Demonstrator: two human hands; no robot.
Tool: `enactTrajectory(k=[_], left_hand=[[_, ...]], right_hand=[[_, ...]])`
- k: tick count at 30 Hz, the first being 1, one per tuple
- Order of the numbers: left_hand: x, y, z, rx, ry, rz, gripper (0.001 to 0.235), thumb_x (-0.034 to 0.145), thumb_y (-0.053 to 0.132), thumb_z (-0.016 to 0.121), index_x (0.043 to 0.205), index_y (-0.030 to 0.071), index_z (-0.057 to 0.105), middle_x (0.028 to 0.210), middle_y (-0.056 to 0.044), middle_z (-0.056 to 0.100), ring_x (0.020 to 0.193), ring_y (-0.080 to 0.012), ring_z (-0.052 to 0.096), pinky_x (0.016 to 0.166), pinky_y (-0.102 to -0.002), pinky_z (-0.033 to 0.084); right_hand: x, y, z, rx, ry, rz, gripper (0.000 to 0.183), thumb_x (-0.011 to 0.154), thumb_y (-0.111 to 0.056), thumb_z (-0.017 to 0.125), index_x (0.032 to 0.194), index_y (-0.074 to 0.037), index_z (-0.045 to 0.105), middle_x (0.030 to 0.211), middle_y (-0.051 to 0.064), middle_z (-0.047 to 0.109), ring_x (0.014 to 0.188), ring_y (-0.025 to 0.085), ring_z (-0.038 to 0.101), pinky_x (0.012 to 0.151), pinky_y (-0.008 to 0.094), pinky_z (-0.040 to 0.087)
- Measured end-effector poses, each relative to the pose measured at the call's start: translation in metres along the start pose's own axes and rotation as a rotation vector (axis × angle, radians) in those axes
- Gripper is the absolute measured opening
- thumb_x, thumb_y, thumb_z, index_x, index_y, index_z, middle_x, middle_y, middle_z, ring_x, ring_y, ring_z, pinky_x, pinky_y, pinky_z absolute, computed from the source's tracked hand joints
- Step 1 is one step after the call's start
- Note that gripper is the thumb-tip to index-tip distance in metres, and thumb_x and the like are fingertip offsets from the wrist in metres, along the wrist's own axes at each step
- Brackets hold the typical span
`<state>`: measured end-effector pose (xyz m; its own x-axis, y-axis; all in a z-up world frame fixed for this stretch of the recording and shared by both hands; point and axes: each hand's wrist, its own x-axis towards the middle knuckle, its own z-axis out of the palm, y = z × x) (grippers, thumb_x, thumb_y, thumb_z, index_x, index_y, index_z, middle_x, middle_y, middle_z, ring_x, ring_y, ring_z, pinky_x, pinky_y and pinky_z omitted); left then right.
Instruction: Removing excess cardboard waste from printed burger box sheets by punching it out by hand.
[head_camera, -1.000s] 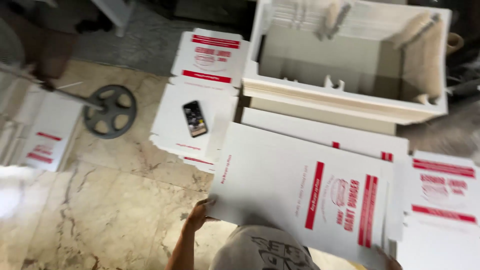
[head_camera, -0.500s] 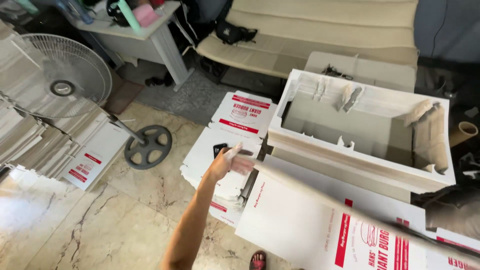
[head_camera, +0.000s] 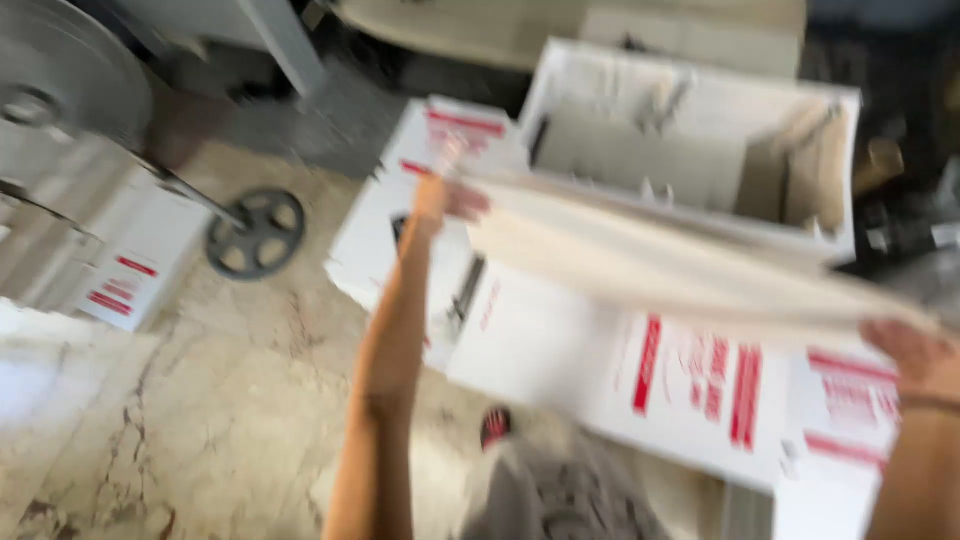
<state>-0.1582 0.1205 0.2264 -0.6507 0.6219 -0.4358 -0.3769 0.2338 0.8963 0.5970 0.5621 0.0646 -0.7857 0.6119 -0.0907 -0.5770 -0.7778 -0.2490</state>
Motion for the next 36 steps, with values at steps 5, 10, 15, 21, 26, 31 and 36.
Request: enactTrajectory(k=[5, 10, 15, 21, 26, 31, 36], left_hand=[[-0.070, -0.011, -0.013, -0.394, -0.083, 0.331, 0.094, 0.096, 0.042, 0.056, 0.166, 0.032, -0.006, 0.101, -0.024, 0.073, 0.075, -0.0336, 0.076, 0.066, -0.047, 0.066], [-0.136, -0.174, -0.089, 0.419, -0.173, 0.660, 0.062, 0.089, -0.008, 0.047, 0.147, 0.013, 0.048, 0.136, -0.020, 0.061, 0.123, -0.0318, 0.063, 0.086, -0.037, 0.053], [-0.155, -0.333, -0.087, -0.294, -0.028, -0.147, 0.059, 0.085, -0.019, 0.036, 0.144, -0.013, 0.043, 0.128, -0.039, 0.050, 0.093, -0.0574, 0.057, 0.074, -0.073, 0.058], [-0.156, -0.347, -0.094, 0.058, 0.197, -0.337, 0.056, 0.096, 0.006, 0.066, 0.149, 0.010, 0.049, 0.136, -0.039, 0.048, 0.095, -0.0690, 0.056, 0.069, -0.069, 0.057], [-0.150, -0.271, 0.038, 1.189, 0.246, -0.057, 0.101, 0.073, 0.059, 0.086, 0.154, 0.015, 0.046, 0.155, -0.019, 0.040, 0.147, -0.0371, 0.033, 0.124, -0.051, 0.025], [-0.183, -0.171, 0.294, 1.220, -0.457, -0.027, 0.094, 0.091, 0.045, 0.073, 0.164, 0.016, 0.021, 0.164, -0.024, 0.027, 0.151, -0.0444, 0.023, 0.122, -0.062, 0.013], [-0.197, -0.283, 0.415, 1.626, -0.841, 0.057, 0.119, 0.076, 0.027, 0.079, 0.166, 0.025, 0.001, 0.170, -0.019, -0.017, 0.151, -0.0579, -0.007, 0.097, -0.095, 0.002]], right_hand=[[-0.063, 0.182, 0.270, -0.643, 0.891, -0.570, 0.115, 0.059, -0.071, 0.077, 0.137, 0.009, 0.049, 0.080, 0.026, 0.081, 0.071, 0.033, 0.086, 0.066, 0.052, 0.070], [-0.203, 0.203, 0.081, -1.007, 0.719, -0.541, 0.046, 0.099, -0.036, 0.046, 0.144, -0.024, 0.048, 0.151, -0.004, 0.051, 0.120, 0.017, 0.054, 0.097, 0.041, 0.052], [-0.251, 0.294, -0.072, -0.707, 1.114, -0.233, 0.065, 0.092, 0.014, 0.043, 0.154, -0.007, 0.032, 0.148, 0.042, 0.035, 0.115, 0.073, 0.044, 0.088, 0.082, 0.048], [-0.242, 0.302, -0.033, -0.498, 1.210, -0.151, 0.052, 0.101, -0.010, 0.047, 0.153, -0.009, 0.040, 0.147, 0.031, 0.046, 0.124, 0.066, 0.047, 0.089, 0.081, 0.047], [-0.206, 0.342, -0.008, 0.087, 1.145, -0.261, 0.041, 0.097, -0.041, 0.068, 0.122, -0.009, 0.064, 0.115, 0.017, 0.070, 0.094, 0.038, 0.068, 0.071, 0.048, 0.056], [-0.203, 0.336, 0.004, -0.395, 0.950, -0.230, 0.026, 0.105, -0.036, 0.046, 0.111, -0.016, 0.062, 0.097, 0.010, 0.066, 0.068, 0.028, 0.058, 0.046, 0.034, 0.039], [-0.204, 0.343, -0.005, -0.742, 1.409, -0.115, 0.053, 0.099, -0.026, 0.058, 0.151, -0.023, 0.048, 0.139, 0.018, 0.055, 0.073, 0.040, 0.068, 0.074, 0.059, 0.064]])
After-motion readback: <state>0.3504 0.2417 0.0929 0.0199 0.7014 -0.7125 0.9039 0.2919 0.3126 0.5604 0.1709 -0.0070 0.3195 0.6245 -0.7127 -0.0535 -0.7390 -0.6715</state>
